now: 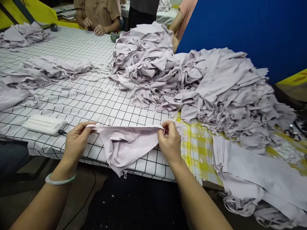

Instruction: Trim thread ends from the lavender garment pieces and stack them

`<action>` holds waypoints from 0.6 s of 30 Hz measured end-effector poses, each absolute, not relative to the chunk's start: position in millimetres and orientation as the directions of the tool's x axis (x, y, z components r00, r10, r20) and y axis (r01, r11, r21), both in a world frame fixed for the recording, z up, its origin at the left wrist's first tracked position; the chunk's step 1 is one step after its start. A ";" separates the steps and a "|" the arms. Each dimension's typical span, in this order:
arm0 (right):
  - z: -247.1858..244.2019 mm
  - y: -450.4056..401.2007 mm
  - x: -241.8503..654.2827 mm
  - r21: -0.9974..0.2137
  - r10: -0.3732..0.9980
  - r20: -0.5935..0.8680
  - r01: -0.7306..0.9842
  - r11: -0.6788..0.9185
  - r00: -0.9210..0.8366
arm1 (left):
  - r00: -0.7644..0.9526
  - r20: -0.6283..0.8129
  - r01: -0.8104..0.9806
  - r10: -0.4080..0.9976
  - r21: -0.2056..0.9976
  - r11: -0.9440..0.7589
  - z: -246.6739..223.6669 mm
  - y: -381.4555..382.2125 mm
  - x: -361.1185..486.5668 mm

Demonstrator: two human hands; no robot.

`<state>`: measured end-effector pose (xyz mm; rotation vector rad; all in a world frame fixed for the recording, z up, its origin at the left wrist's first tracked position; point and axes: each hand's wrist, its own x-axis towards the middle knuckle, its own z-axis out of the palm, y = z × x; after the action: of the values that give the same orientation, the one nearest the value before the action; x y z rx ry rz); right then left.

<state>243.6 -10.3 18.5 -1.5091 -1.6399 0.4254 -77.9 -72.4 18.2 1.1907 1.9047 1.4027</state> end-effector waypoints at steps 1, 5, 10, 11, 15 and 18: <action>15.2 -15.4 245.9 -0.733 0.939 0.335 0.649 0.205 0.082 | -0.572 0.123 0.374 0.811 0.919 0.125 18.3 -76.4 -79.6; 11.0 -27.8 238.5 -0.696 0.929 0.367 0.676 0.242 0.045 | -0.493 0.506 0.687 0.708 0.725 -0.040 23.4 -96.2 -45.1; 35.4 -52.4 220.8 -0.434 0.728 0.641 0.667 0.605 -0.243 | 0.235 0.179 0.286 0.955 0.927 -0.244 28.9 -90.5 48.2; 39.1 -61.2 219.0 -0.379 0.670 0.677 0.636 0.672 -0.305 | 0.218 0.110 0.205 0.970 0.966 -0.156 31.4 -83.9 59.3; 35.5 -104.5 210.1 -0.414 0.643 0.731 0.603 0.682 -0.227 | 0.025 -0.062 -0.069 0.998 0.996 0.064 54.4 -62.1 72.3; 23.4 -133.2 190.9 -0.577 0.737 0.631 0.489 0.654 -0.242 | 0.008 -0.024 -0.039 1.000 0.999 0.024 76.8 -63.6 71.1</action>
<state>190.9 -133.2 23.4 -0.9654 -1.9013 0.3217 71.1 -63.6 76.8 1.1662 1.1862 1.2042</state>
